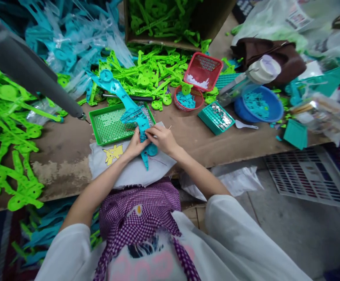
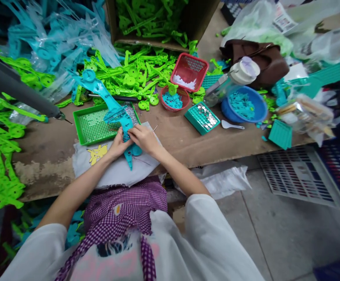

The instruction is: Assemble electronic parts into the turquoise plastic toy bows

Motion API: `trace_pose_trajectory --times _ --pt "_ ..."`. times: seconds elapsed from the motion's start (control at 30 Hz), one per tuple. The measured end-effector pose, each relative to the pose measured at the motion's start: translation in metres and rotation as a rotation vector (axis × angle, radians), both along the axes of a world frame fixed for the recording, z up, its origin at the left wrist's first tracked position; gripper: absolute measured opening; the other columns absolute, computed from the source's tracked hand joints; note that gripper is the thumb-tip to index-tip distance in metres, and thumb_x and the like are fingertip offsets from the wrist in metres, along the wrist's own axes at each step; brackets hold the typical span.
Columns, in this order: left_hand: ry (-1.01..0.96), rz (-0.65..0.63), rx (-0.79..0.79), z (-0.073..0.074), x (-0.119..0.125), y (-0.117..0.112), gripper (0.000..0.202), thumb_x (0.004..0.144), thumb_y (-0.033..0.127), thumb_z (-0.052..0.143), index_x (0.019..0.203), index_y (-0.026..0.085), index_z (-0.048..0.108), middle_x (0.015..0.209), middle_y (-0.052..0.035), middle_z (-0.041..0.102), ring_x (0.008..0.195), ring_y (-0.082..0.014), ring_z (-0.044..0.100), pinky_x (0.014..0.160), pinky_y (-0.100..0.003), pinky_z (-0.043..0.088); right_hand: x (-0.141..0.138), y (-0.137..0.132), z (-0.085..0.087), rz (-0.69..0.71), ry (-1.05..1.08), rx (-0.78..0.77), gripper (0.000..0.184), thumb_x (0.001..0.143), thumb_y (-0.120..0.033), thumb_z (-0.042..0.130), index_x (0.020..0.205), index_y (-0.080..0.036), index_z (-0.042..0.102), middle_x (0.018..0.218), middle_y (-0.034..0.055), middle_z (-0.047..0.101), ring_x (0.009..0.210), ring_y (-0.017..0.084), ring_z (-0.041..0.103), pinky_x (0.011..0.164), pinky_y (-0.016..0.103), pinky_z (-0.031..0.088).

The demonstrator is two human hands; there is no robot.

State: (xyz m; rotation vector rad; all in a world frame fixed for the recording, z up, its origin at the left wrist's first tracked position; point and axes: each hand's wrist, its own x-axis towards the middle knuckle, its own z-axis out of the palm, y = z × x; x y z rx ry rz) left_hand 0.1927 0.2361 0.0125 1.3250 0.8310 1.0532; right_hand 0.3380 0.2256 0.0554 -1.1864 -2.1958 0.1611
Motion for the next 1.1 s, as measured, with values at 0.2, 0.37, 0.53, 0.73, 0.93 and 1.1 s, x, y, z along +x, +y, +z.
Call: trace_pose_trajectory --times 0.2,0.37,0.53,0.73,0.93,1.1 --pt "0.045 -0.040 0.016 -0.008 0.000 0.002 0.072 0.066 0.026 0.070 0.130 0.015 0.040 0.127 -0.0140 0.056 0.122 -0.0290 0.054 0.108 -0.044 0.042 0.013 -0.006 -0.007 -0.025 -0.063 -0.003 0.028 0.099 -0.025 0.043 0.104 -0.018 0.069 0.096 0.0112 0.071 0.088 0.021 0.066 0.077 0.034 0.054" --pt "0.023 -0.034 0.016 -0.007 0.002 0.001 0.063 0.066 0.023 0.065 0.125 0.015 0.043 0.119 -0.0113 0.059 0.115 -0.0274 0.057 0.102 -0.043 0.046 0.010 -0.017 0.002 -0.170 0.197 0.018 0.024 0.097 -0.027 0.049 0.112 -0.022 0.067 0.103 0.0079 0.072 0.095 0.019 0.068 0.084 0.034 0.056" --pt "0.022 -0.016 0.041 -0.005 0.003 0.001 0.065 0.064 0.020 0.061 0.126 0.016 0.042 0.124 -0.0120 0.057 0.122 -0.0275 0.053 0.108 -0.043 0.041 0.003 -0.006 -0.013 -0.117 0.127 0.060 0.023 0.097 -0.029 0.049 0.100 -0.022 0.071 0.099 0.0079 0.073 0.092 0.018 0.068 0.082 0.034 0.055" --pt "0.022 -0.015 -0.023 -0.003 0.001 -0.001 0.071 0.060 0.019 0.056 0.130 0.015 0.041 0.129 -0.0137 0.055 0.124 -0.0305 0.051 0.108 -0.046 0.042 0.010 -0.001 -0.026 -0.052 0.036 0.049 0.027 0.098 -0.025 0.047 0.107 -0.023 0.072 0.102 0.0098 0.072 0.096 0.021 0.066 0.084 0.037 0.050" --pt "-0.012 0.004 -0.113 0.002 -0.004 -0.001 0.062 0.061 0.021 0.050 0.123 0.018 0.051 0.128 -0.0079 0.059 0.126 -0.0303 0.050 0.110 -0.045 0.039 0.014 -0.010 -0.024 -0.037 0.005 -0.058 0.032 0.097 -0.023 0.046 0.121 -0.027 0.068 0.112 0.0098 0.070 0.103 0.022 0.064 0.092 0.044 0.046" --pt "-0.040 0.025 -0.148 0.010 -0.003 -0.003 0.048 0.063 0.026 0.053 0.111 0.020 0.054 0.111 -0.0046 0.064 0.108 -0.0250 0.058 0.098 -0.039 0.049 0.009 -0.020 -0.021 -0.031 0.111 -0.123 0.038 0.098 -0.023 0.041 0.130 -0.027 0.061 0.120 0.0102 0.067 0.112 0.022 0.061 0.095 0.044 0.048"
